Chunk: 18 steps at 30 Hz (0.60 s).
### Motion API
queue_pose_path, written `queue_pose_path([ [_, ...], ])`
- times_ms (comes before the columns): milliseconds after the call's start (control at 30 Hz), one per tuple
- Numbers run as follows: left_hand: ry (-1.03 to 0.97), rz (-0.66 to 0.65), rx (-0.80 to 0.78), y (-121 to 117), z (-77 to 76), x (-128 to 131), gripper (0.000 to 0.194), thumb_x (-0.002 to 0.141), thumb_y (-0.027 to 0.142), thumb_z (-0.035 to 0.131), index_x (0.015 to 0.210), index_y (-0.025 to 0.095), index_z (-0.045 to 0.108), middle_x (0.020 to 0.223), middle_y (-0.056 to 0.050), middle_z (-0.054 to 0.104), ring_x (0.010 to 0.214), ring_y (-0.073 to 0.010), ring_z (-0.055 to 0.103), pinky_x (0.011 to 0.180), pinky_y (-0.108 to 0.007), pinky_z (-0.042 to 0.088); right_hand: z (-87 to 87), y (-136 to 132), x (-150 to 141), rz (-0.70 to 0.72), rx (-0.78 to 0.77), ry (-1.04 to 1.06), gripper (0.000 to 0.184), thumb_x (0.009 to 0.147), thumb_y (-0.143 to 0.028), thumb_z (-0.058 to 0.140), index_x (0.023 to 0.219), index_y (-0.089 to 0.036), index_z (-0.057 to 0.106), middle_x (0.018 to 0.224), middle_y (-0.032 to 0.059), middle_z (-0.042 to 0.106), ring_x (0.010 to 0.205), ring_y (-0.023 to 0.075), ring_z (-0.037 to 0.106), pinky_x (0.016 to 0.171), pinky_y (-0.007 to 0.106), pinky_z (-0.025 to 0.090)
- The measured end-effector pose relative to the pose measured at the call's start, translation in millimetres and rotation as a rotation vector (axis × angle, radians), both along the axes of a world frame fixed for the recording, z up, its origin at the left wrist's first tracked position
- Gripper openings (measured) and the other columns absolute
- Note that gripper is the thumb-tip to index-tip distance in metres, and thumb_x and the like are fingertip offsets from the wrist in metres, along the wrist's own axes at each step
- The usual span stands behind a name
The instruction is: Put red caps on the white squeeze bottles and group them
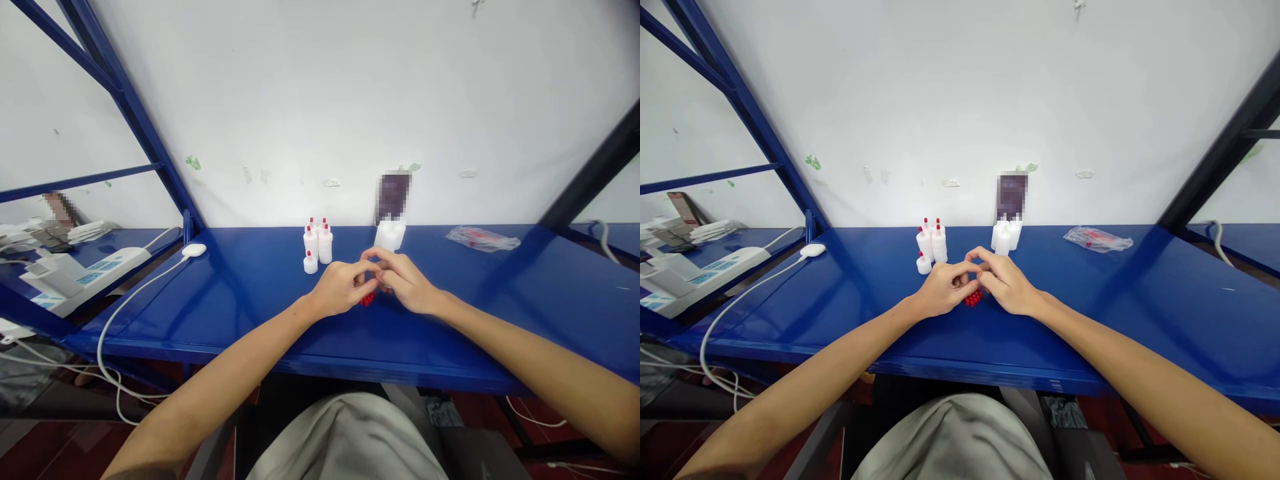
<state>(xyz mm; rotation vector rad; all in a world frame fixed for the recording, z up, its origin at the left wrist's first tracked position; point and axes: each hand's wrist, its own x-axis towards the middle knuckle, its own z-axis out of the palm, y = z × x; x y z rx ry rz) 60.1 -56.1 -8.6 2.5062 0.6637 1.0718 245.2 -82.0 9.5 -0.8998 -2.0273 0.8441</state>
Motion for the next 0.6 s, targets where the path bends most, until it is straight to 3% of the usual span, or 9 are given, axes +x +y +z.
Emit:
queue_pose_path([
  [200, -0.024, -0.036, -0.048, -4.5, 2.3, 2.6, 0.021, 0.095, 0.029, 0.05, 0.106, 0.016, 0.062, 0.055, 0.008, 0.047, 0.047, -0.0057, 0.042, 0.055, -0.019, 0.036, -1.7, 0.1, -1.9, -0.065, 0.049, 0.0, 0.018, 0.088, -0.026, 0.044, 0.104, -0.021, 0.051, 0.063, -0.0036, 0.055, 0.052, 0.0134, 0.047, 0.053, 0.027, 0.038],
  [333, -0.011, -0.005, 0.06, 0.0, 4.8, -7.3, 0.021, 0.095, 0.03, 0.044, 0.107, 0.016, 0.055, 0.057, 0.007, 0.048, 0.048, -0.0075, 0.044, 0.054, -0.02, 0.036, -1.0, 2.3, -1.1, -0.032, 0.077, -0.025, 0.028, 0.097, -0.041, 0.041, 0.109, -0.02, 0.055, 0.069, -0.0012, 0.058, 0.058, 0.0141, 0.053, 0.058, 0.027, 0.042],
  [467, -0.038, 0.209, 0.235, 20.9, 14.8, -45.0, 0.014, 0.089, 0.028, 0.046, 0.095, 0.017, 0.053, 0.058, 0.006, 0.049, 0.048, -0.0086, 0.042, 0.054, -0.022, 0.034, -1.6, 6.4, 2.3, -0.145, 0.093, -0.044, 0.03, 0.094, -0.047, 0.05, 0.102, -0.02, 0.059, 0.057, -0.0048, 0.052, 0.052, 0.0124, 0.049, 0.057, 0.026, 0.039],
  [600, 0.022, 0.418, 0.24, 43.6, 28.0, -84.9, 0.008, 0.082, 0.026, 0.052, 0.085, 0.018, 0.053, 0.051, 0.008, 0.04, 0.046, -0.0085, 0.039, 0.054, -0.022, 0.033, -2.8, 9.4, 8.1, -0.296, 0.16, 0.006, 0.026, 0.078, -0.042, 0.069, 0.087, -0.018, 0.062, 0.052, -0.0064, 0.047, 0.049, 0.0111, 0.043, 0.057, 0.027, 0.038],
])
